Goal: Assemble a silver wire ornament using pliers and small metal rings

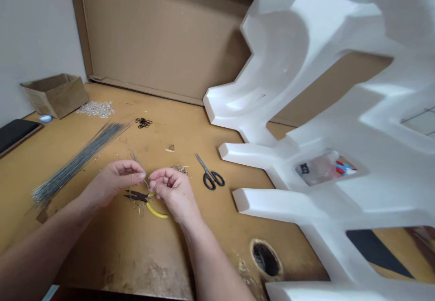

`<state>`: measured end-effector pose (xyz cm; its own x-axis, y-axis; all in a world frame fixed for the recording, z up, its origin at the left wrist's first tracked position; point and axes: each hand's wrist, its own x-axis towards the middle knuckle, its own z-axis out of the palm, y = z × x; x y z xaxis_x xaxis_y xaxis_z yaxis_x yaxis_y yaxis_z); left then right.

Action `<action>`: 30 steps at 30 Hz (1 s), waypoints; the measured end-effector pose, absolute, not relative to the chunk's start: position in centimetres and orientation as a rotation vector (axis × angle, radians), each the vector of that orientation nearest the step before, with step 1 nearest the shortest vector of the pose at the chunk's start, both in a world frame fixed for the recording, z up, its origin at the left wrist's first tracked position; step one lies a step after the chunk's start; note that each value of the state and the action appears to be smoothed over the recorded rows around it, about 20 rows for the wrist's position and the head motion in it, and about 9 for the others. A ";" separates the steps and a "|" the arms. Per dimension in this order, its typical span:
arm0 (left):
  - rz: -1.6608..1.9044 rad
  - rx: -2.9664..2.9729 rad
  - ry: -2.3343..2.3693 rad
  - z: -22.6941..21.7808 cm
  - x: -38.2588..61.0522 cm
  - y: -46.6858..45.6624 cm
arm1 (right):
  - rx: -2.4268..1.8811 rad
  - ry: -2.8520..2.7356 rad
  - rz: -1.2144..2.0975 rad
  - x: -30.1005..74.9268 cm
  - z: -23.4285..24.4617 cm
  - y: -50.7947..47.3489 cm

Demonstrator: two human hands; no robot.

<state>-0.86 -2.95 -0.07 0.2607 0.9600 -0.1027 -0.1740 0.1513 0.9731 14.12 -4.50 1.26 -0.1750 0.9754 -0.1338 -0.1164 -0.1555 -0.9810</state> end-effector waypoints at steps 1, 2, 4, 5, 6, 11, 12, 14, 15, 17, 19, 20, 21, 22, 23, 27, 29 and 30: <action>1.002 1.095 0.952 0.0 -0.9 -2.9 | -1.133 -1.160 1.506 14.1 1.2 -4.5; 0.989 1.101 0.963 0.0 -0.9 -2.9 | -1.133 -1.159 1.510 14.0 1.2 -4.5; 0.971 1.111 0.976 0.0 -0.9 -3.0 | -1.139 -1.155 1.512 13.9 1.2 -4.6; 0.966 1.116 0.978 0.0 -0.9 -3.0 | -1.143 -1.151 1.510 13.9 1.2 -4.6; 0.959 1.124 0.979 0.0 -0.9 -3.0 | -1.149 -1.147 1.504 13.9 1.2 -4.6; 0.901 1.181 0.969 -0.2 -1.0 -3.0 | -1.178 -1.157 1.444 13.6 1.0 -4.6; 0.887 1.190 0.965 -0.3 -1.0 -3.0 | -1.180 -1.165 1.433 13.5 1.0 -4.7; 0.874 1.191 0.963 -0.3 -1.0 -3.0 | -1.174 -1.167 1.422 13.4 0.8 -4.6; 0.875 1.184 0.961 -0.3 -1.0 -3.0 | -1.169 -1.162 1.433 13.4 0.7 -4.6; 0.894 1.163 0.967 -0.3 -1.0 -3.0 | -1.151 -1.133 1.483 13.5 0.5 -4.5; 0.921 1.141 0.981 -0.3 -1.0 -3.0 | -1.108 -1.122 1.536 13.6 0.5 -4.3; 0.932 1.134 0.987 -0.3 -1.0 -2.9 | -1.089 -1.122 1.557 13.6 0.5 -4.3; 0.939 1.128 0.992 -0.3 -1.0 -2.9 | -1.073 -1.124 1.570 13.7 0.4 -4.2; 0.943 1.126 0.994 -0.4 -1.0 -2.9 | -1.063 -1.127 1.578 13.7 0.4 -4.1; 0.944 1.125 0.995 -0.4 -1.1 -2.8 | -1.057 -1.127 1.581 13.7 0.4 -4.0; 0.942 1.137 0.993 -0.4 -1.1 -2.8 | -1.060 -1.103 1.561 13.8 0.3 -4.0; 0.931 1.143 0.981 -0.3 -1.0 -2.8 | -1.067 -1.092 1.536 13.9 0.2 -4.1; 0.923 1.143 0.978 -0.2 -1.0 -2.9 | -1.067 -1.094 1.519 13.8 0.3 -4.2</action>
